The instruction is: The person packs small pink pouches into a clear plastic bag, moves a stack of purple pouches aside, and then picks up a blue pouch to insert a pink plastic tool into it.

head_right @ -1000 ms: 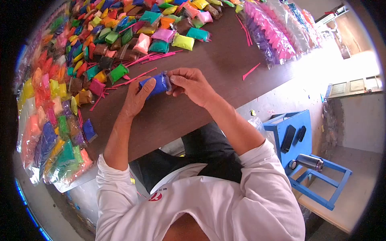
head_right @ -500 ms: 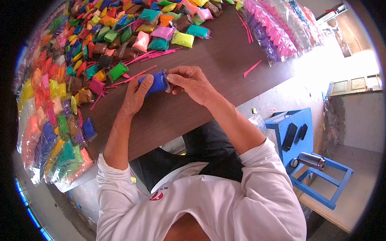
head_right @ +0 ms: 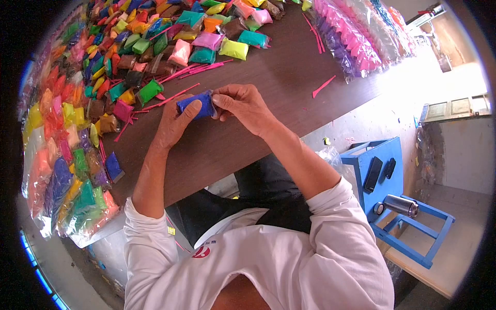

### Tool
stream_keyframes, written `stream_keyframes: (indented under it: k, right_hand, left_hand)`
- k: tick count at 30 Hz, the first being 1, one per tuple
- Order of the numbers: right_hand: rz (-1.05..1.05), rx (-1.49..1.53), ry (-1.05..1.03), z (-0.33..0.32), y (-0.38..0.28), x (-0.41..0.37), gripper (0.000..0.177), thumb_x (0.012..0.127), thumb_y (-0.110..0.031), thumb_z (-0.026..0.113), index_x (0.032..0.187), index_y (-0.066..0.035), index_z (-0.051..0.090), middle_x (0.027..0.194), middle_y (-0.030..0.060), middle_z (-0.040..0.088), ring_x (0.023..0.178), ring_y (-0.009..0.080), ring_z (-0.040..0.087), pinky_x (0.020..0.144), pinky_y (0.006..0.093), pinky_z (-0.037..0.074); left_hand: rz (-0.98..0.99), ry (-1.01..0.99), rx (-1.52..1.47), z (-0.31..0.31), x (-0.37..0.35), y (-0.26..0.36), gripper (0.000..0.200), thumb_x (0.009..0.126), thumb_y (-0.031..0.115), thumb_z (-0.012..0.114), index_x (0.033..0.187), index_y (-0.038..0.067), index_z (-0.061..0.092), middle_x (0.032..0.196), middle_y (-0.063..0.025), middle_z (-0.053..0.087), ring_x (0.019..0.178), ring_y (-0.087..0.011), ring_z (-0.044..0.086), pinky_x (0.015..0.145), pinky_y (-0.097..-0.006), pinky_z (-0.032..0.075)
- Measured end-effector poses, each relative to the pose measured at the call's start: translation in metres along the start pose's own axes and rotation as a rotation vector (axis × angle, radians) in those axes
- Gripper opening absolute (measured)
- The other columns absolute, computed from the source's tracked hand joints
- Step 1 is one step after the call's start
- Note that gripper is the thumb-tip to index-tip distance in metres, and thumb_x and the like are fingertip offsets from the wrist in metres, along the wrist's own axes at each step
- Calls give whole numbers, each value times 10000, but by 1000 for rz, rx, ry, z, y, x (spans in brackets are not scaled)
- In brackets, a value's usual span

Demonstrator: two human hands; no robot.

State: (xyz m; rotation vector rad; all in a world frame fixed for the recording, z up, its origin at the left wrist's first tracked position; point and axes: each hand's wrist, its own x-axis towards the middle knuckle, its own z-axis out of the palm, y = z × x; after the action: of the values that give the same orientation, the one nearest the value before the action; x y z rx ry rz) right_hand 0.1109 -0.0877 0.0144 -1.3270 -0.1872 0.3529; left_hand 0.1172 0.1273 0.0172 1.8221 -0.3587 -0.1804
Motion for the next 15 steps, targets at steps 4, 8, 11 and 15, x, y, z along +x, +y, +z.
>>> stream_keyframes:
  k: [4, 8, 11, 15]
  right_hand:
    - [-11, -14, 1, 0, 1, -1, 301, 934, -229, 655, 1082, 32, 663, 846, 84, 679, 746, 124, 652, 659, 235, 552]
    - [-26, 11, -8, 0, 2, -1, 324, 913, -224, 683, 1094, 44, 661, 850, 86, 681, 750, 121, 652, 659, 232, 549]
    - [-36, 8, -12, 0, 2, -1, 322, 907, -213, 690, 1098, 45, 662, 853, 88, 682, 753, 120, 652, 658, 231, 547]
    - [-54, -9, -4, 1, 0, -2, 305, 913, -199, 682, 1103, 39, 665, 859, 92, 685, 754, 121, 653, 661, 234, 547]
  left_hand:
    - [8, 36, 30, 2, -1, 0, 511, 858, 528, 670, 754, 33, 601, 686, -19, 490, 666, -134, 447, 607, -299, 376]
    - [5, 0, 36, -1, 0, 4, 514, 864, 533, 662, 739, 38, 596, 680, -19, 485, 657, -129, 441, 599, -300, 370]
    - [-26, 5, 22, 0, 0, 4, 510, 870, 528, 658, 731, 42, 590, 674, -11, 473, 650, -124, 432, 591, -295, 362]
    - [-29, 9, 9, 1, 0, -1, 502, 875, 523, 656, 731, 47, 583, 671, 1, 460, 643, -119, 421, 575, -290, 356]
